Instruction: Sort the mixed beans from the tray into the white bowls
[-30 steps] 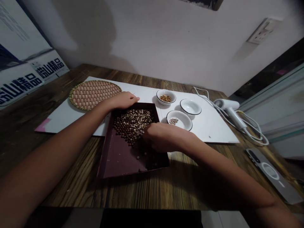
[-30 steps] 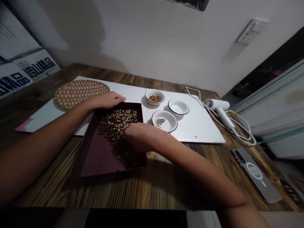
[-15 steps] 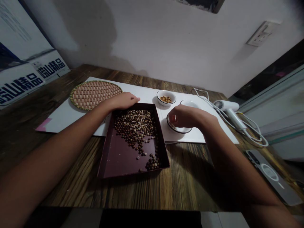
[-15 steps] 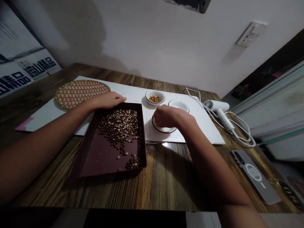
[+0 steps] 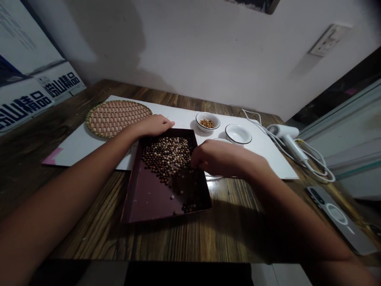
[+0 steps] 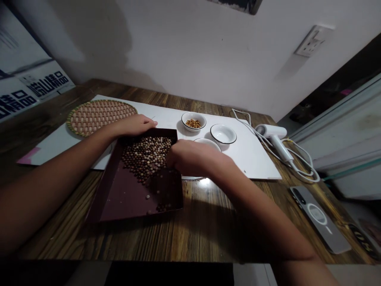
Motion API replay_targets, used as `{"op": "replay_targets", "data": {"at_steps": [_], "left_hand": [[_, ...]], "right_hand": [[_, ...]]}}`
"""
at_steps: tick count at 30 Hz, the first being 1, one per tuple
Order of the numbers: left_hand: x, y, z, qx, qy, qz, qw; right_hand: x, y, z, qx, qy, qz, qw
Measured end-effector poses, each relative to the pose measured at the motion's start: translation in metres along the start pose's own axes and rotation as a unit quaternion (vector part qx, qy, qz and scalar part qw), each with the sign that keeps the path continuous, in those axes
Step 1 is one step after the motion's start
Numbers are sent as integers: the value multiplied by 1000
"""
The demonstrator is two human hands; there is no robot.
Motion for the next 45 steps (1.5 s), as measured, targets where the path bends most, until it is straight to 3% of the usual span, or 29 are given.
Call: {"op": "replay_targets", "data": {"at_steps": [7, 15, 26, 31, 38, 45], "left_hand": [[1, 1, -1, -8, 4, 0, 1000], [1, 1, -2, -36, 7, 6, 999], [3, 2, -4, -45, 13, 6, 999], [1, 1, -3, -39, 9, 1, 999], [0, 1, -2, -42, 6, -5, 999], [0, 0, -1, -34, 3, -5, 999]], "right_hand": [[-12, -14, 23, 81, 47, -35, 995], [-25, -32, 25, 113, 19, -28, 993], [-21, -25, 37, 46, 62, -62, 995], [-26, -35, 39, 48, 65, -18, 997], [-31, -41, 39, 31, 89, -19, 995], [-24, -29, 44, 16, 88, -5, 996]]}}
Point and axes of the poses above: each hand's wrist, its own x-axis away from the middle knuckle, its own y-axis out of the back of the hand, z = x × y, the point moved 4 cm from there along -x, towards the middle knuckle, and after that the axes turned 4 degrees about y, right-handed, at the moved point
